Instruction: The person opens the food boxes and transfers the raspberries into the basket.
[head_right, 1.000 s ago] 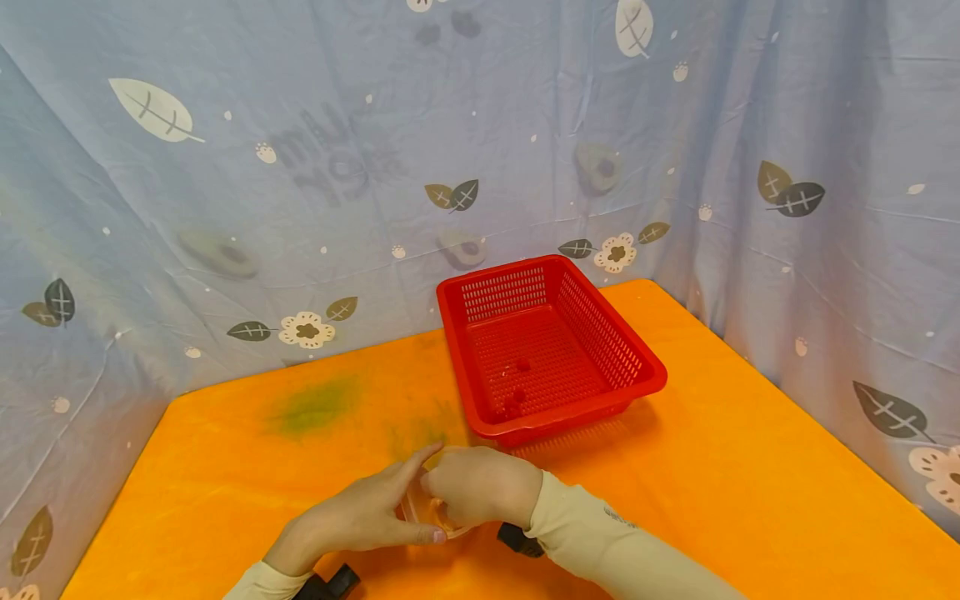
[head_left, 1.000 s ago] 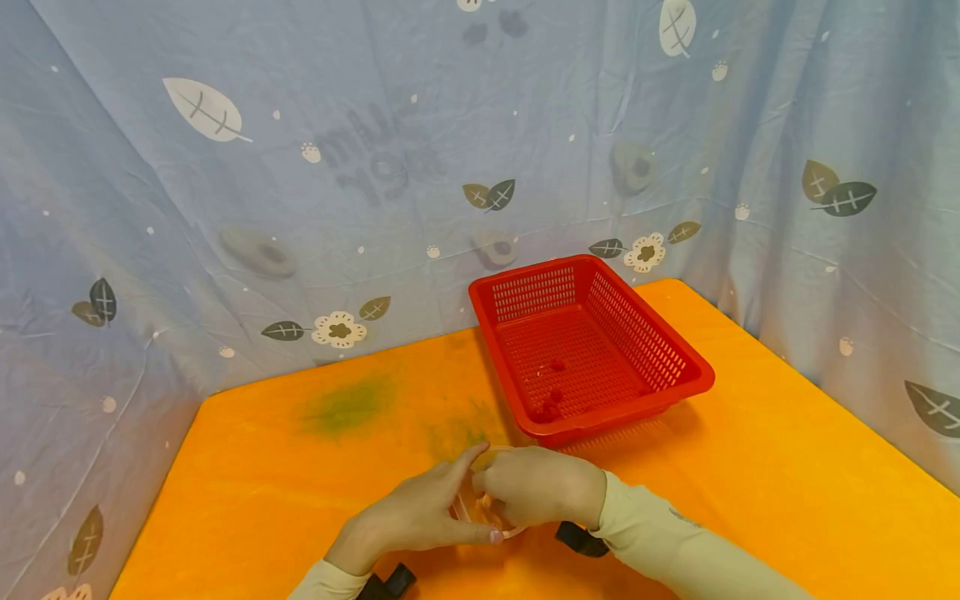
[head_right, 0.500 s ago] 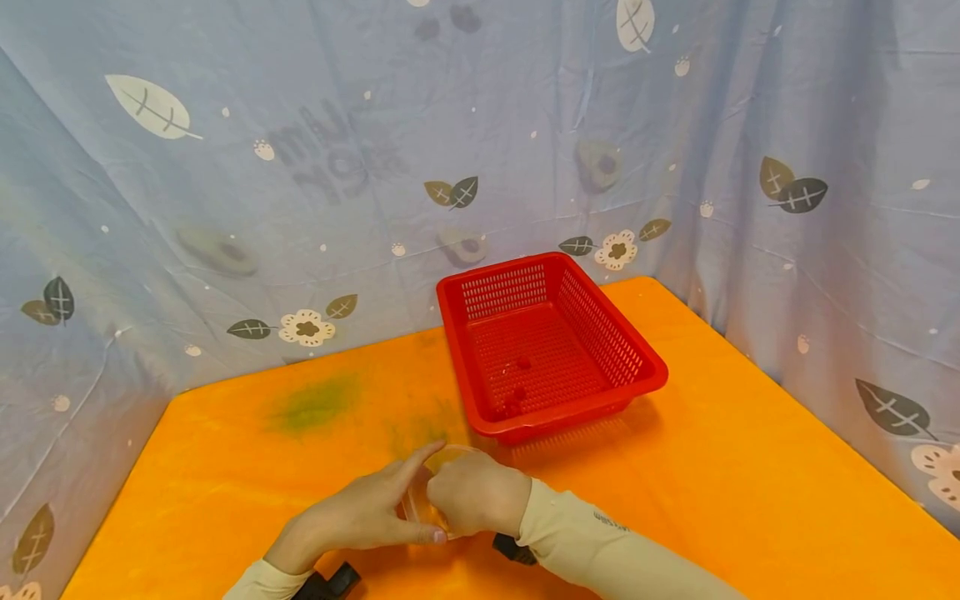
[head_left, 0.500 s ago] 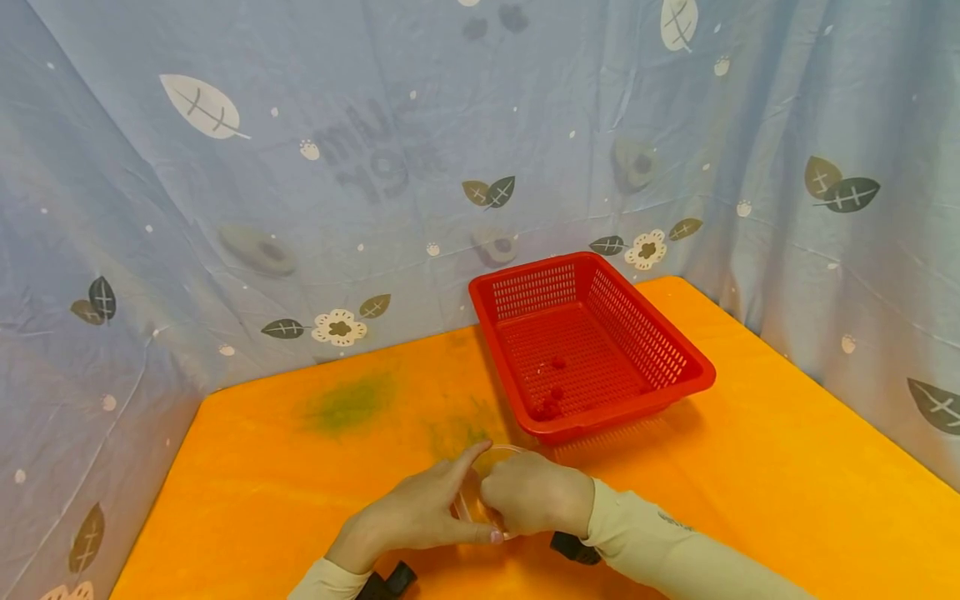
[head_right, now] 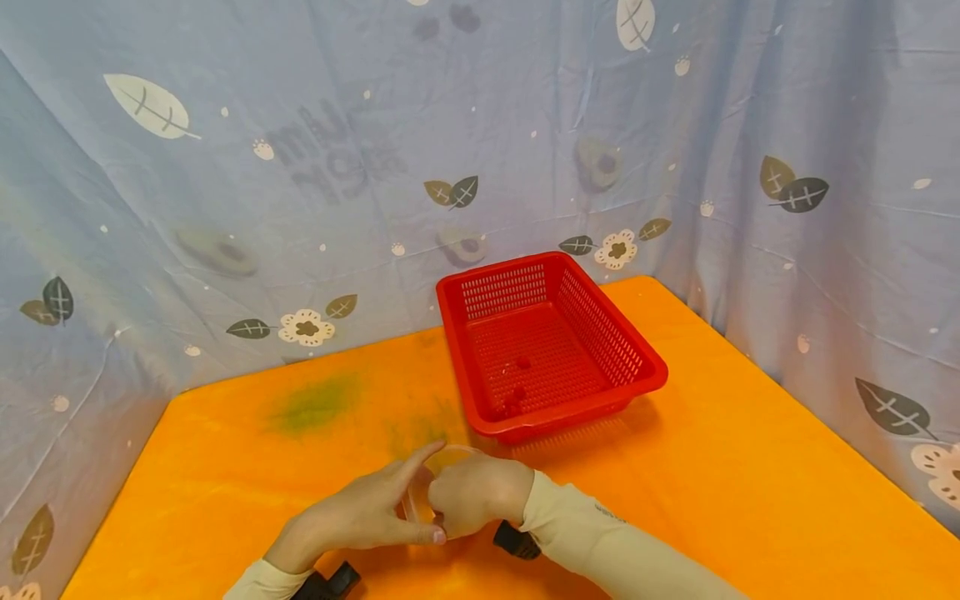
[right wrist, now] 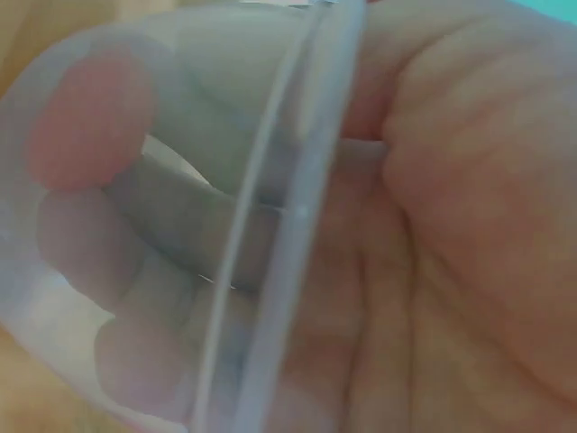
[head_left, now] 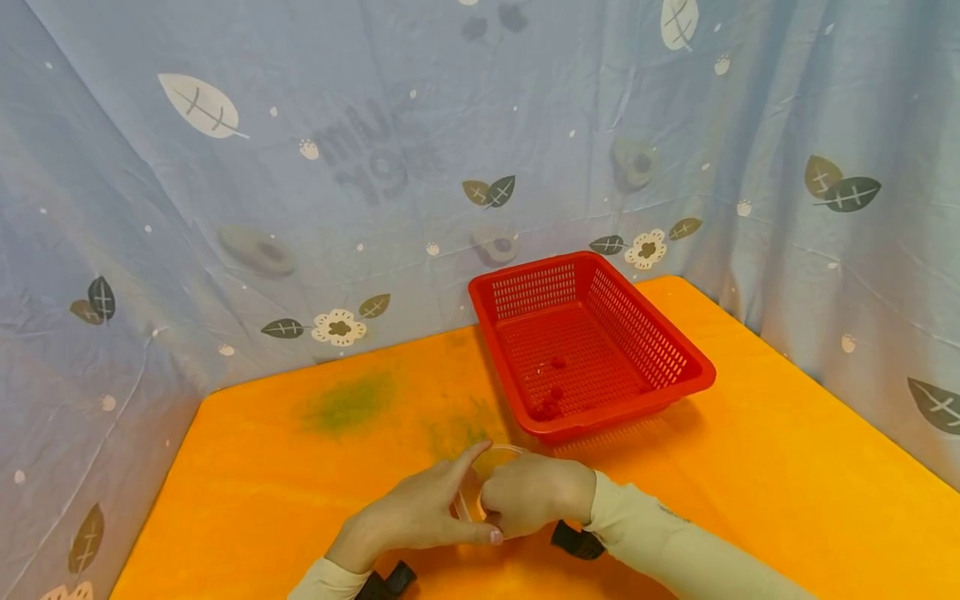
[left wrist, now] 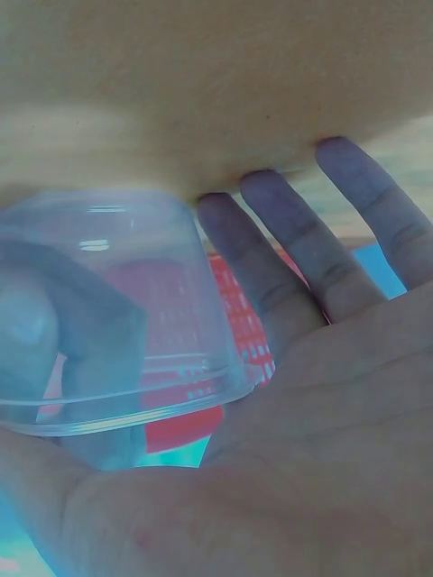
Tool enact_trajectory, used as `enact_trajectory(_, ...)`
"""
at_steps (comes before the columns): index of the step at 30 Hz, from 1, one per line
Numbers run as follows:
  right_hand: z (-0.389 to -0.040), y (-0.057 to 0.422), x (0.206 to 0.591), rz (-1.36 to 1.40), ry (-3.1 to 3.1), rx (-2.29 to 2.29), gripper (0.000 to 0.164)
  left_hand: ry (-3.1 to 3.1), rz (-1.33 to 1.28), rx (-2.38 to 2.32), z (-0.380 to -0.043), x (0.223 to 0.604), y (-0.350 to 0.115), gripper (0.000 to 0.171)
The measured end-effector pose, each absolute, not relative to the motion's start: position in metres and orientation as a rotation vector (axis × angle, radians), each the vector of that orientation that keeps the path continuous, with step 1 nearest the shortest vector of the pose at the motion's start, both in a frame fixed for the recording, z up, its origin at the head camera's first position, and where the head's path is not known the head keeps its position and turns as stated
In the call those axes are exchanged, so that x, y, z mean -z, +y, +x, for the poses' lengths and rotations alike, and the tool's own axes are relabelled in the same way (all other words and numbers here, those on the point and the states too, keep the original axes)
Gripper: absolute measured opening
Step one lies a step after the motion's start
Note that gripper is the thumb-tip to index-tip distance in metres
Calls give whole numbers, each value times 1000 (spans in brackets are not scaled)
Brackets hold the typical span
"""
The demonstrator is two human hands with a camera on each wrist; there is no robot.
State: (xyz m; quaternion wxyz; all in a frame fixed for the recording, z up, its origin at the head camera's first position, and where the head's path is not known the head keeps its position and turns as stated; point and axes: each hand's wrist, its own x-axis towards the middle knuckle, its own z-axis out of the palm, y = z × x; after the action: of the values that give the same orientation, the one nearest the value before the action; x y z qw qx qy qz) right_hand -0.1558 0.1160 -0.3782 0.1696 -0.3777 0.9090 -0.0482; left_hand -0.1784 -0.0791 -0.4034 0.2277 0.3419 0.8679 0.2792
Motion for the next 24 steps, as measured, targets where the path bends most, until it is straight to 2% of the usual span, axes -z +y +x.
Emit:
enact_trajectory(15,-157,122,368,-1052,2457,290,30,2389,931,-772,-179,404,-80,107)
enact_trajectory(22,-160,132,354,-1045,2332,385,34,2388,916,-774,-179,403,-81,107)
enact_trajectory(24,-161,134,352,-1082,2313,366,30,2402,924,-765,-179,403,-80,107)
